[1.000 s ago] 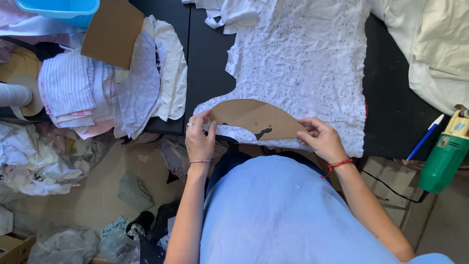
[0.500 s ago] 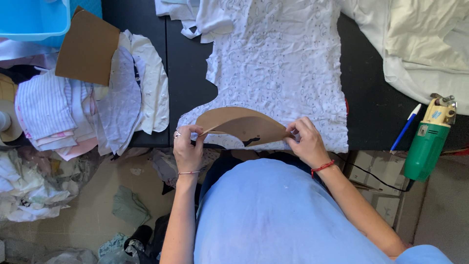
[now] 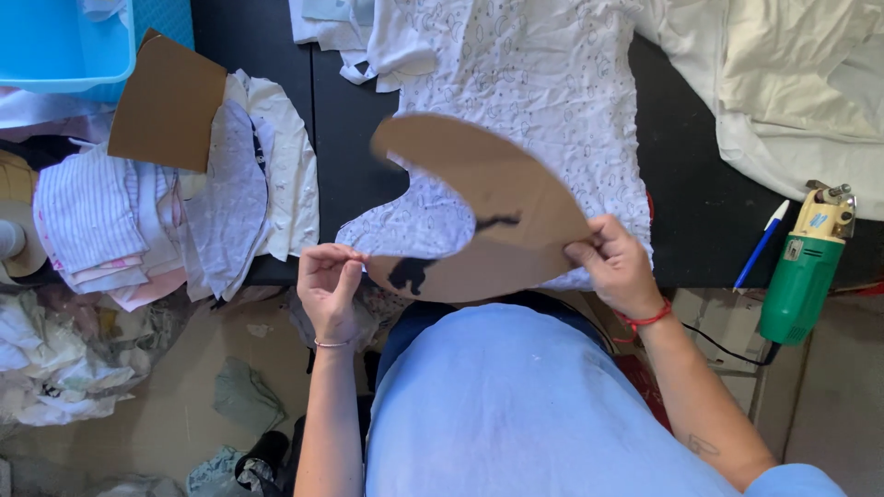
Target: The person lays out pieces of patterned fabric on a table and uses a cardboard template to trace and cut shapes. They handle multiple fabric pieces, aligning the template and using scissors to cut along the edges.
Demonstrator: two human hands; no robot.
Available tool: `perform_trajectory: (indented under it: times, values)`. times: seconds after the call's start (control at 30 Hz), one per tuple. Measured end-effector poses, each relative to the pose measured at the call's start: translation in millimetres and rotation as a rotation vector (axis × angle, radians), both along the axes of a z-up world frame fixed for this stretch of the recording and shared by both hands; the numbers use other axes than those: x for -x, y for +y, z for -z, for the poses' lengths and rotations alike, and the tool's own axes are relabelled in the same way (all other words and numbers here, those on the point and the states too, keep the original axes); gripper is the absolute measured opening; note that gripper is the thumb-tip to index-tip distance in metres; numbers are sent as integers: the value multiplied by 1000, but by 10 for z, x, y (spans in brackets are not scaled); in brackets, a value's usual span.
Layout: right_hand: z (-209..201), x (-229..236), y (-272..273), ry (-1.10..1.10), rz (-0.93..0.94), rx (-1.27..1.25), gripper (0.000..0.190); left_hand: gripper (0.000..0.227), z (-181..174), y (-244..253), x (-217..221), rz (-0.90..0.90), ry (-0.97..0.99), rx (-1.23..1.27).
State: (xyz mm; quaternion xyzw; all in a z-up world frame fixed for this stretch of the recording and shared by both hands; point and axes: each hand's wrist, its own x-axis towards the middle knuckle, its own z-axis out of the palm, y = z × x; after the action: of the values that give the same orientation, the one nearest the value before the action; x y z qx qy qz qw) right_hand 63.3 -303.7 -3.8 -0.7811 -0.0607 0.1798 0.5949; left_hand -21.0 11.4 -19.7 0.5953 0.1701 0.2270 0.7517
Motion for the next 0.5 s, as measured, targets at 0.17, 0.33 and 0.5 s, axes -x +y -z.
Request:
perform_trajectory:
  times: [0.17, 0.33, 0.5]
  values:
    - [105, -257, 92, 233, 60, 59, 28, 15, 117, 9, -38, -41, 302, -15]
    - [331, -306, 221, 232, 89, 255, 33, 18, 294, -4, 87, -44, 446, -75]
    - [414, -349, 111, 102, 223, 254, 26, 18, 325, 11, 136, -40, 498, -95]
